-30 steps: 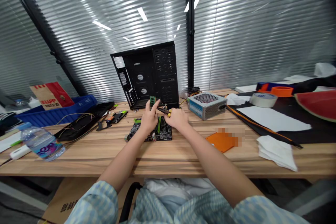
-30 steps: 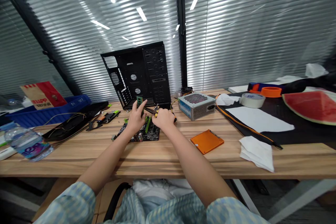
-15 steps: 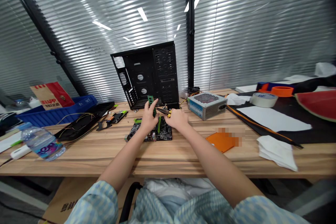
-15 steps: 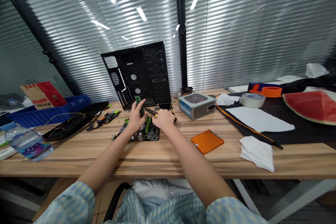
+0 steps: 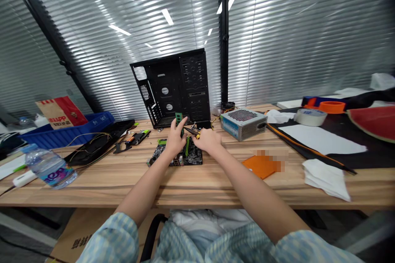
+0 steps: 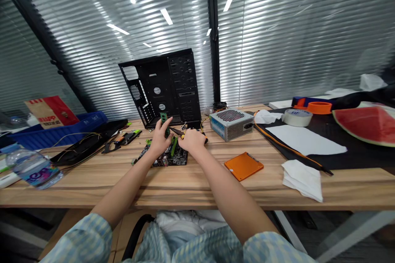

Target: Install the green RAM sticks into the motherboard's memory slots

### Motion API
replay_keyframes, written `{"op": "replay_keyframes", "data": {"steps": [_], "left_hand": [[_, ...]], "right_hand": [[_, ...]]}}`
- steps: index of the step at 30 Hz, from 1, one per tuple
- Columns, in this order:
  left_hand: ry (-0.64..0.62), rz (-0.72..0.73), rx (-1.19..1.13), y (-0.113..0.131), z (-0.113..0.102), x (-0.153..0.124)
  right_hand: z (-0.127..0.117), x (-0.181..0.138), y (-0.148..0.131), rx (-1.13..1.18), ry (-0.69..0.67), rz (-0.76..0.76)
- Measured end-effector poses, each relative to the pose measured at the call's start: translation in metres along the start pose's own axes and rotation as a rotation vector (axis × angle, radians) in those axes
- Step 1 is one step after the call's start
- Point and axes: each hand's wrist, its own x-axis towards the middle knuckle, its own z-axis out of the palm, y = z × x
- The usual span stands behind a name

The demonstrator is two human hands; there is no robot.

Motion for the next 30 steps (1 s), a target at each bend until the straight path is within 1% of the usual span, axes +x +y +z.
{"op": "replay_keyframes", "data": {"steps": [4, 11, 19, 23, 30], "left_hand": [[0.007, 0.011, 0.000, 0.002, -0.002, 0.000], [0.041, 0.096, -0.059, -0.004, -0.003, 0.002], [0.030, 0.079, -0.039, -0.008, -0.003, 0.003], [0.024, 0.066, -0.024, -0.008, -0.004, 0.004], [0.020, 0.083, -0.007, -0.010, -0.003, 0.004]], "right_hand": [[0.000, 0.000, 0.000, -0.015, 0.006, -0.013], [0.002, 0.004, 0.001, -0.026, -0.006, -0.004], [0.002, 0.004, 0.002, -0.005, -0.033, 0.000], [0.002, 0.004, 0.003, -0.001, -0.023, -0.006], [0.003, 0.005, 0.004, 0.005, -0.015, -0.008]]}}
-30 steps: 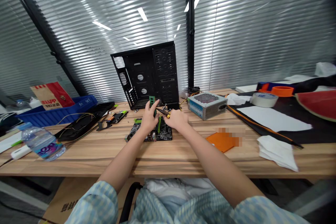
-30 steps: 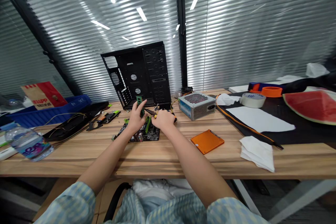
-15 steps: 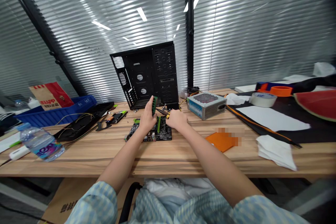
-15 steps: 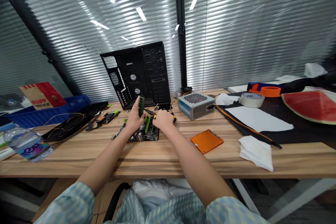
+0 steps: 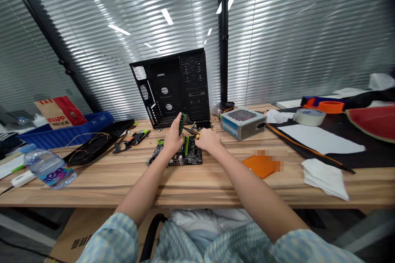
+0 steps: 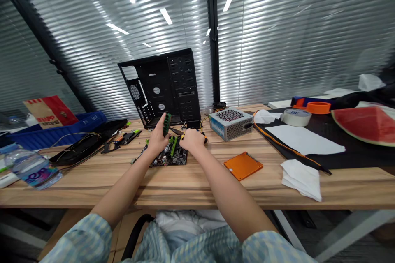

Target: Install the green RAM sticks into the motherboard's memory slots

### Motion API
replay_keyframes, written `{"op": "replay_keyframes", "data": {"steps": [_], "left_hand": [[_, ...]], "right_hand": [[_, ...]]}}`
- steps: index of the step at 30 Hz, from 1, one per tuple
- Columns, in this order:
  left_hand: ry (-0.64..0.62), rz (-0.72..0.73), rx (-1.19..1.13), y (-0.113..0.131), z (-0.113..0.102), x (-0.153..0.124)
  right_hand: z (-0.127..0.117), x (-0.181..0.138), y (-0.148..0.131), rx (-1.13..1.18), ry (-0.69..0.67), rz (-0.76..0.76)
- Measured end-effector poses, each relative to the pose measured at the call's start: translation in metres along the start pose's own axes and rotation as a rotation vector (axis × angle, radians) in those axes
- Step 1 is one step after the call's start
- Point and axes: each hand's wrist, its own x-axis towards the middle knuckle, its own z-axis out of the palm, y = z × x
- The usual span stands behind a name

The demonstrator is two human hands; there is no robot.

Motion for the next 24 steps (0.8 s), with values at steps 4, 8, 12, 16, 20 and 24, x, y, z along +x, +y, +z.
{"op": "replay_keyframes", "data": {"steps": [4, 8, 12, 16, 20, 24], "left_hand": [[-0.006, 0.009, 0.001, -0.0007, 0.0001, -0.0004], [0.001, 0.010, 0.005, -0.0006, -0.0003, -0.0006], [-0.016, -0.007, 0.036, 0.0016, -0.0018, -0.0004], [-0.035, -0.027, 0.059, 0.0043, -0.0037, -0.0006], [-0.050, -0.032, 0.066, 0.0052, -0.0046, -0.0010], [-0.049, -0.027, 0.077, 0.0048, -0.0047, -0.0011]], "right_hand": [[-0.0021, -0.0001, 0.0001, 0.012, 0.002, 0.014], [-0.0043, -0.0006, -0.0002, 0.014, 0.009, 0.015], [-0.0032, 0.0005, 0.0002, 0.008, 0.006, 0.019], [-0.0008, 0.0023, 0.0014, 0.011, 0.026, 0.015], [-0.0012, 0.0037, 0.0030, 0.039, 0.046, 0.023], [-0.0037, 0.0037, 0.0038, 0.059, 0.039, 0.033]]}}
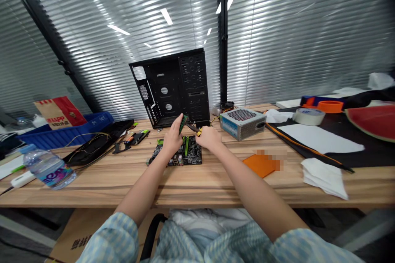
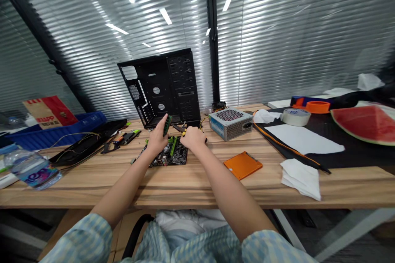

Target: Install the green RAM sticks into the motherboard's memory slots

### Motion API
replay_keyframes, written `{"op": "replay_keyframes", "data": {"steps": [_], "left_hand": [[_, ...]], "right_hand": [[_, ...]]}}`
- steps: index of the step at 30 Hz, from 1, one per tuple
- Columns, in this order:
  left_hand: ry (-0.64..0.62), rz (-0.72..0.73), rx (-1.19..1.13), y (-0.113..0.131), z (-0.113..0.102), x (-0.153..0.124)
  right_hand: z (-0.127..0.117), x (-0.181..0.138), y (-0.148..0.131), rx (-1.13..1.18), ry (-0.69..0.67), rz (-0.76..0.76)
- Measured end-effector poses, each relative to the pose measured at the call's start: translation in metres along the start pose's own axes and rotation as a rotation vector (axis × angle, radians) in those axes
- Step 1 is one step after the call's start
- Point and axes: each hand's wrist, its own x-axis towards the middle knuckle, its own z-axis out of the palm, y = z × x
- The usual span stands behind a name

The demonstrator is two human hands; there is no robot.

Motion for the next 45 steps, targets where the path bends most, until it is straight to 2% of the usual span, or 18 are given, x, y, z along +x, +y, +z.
{"op": "replay_keyframes", "data": {"steps": [30, 45], "left_hand": [[-0.085, -0.056, 0.131, 0.0088, -0.0066, 0.0007], [-0.015, -0.045, 0.040, 0.0033, -0.0022, -0.0004]], "right_hand": [[-0.0061, -0.0006, -0.0001, 0.107, 0.068, 0.052], [-0.0027, -0.0002, 0.0000, 0.122, 0.070, 0.037]]}}
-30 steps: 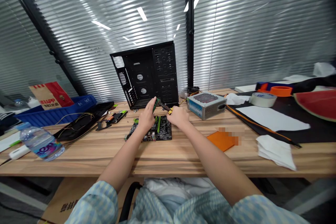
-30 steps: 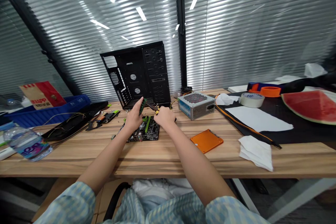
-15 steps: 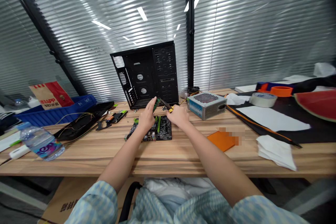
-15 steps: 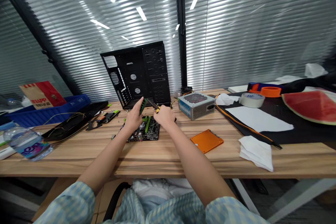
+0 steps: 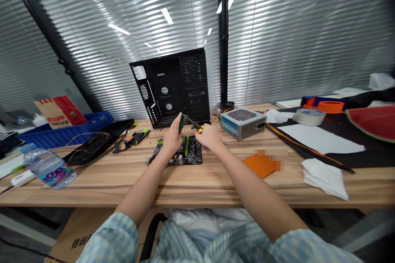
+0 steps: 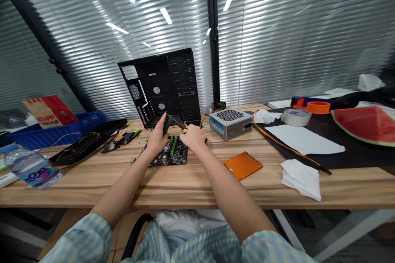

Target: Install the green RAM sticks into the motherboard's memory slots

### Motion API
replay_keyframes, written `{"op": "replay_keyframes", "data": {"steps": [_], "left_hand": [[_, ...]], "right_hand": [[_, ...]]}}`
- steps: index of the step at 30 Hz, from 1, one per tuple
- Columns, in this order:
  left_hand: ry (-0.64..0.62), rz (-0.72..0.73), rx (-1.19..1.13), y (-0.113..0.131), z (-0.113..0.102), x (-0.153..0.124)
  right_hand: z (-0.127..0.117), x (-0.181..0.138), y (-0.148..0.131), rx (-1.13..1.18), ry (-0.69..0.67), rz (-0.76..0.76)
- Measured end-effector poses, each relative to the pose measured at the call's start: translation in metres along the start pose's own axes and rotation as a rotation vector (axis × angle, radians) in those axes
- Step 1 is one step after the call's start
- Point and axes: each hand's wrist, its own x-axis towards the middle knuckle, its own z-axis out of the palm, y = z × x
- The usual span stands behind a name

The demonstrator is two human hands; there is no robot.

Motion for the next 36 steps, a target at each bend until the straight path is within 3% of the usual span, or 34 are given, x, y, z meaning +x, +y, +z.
{"op": "replay_keyframes", "data": {"steps": [36], "left_hand": [[0.012, 0.009, -0.013, -0.0011, 0.0025, -0.0003]], "right_hand": [[-0.0008, 0.0004, -0.0010, 0.024, -0.027, 0.000]]}}
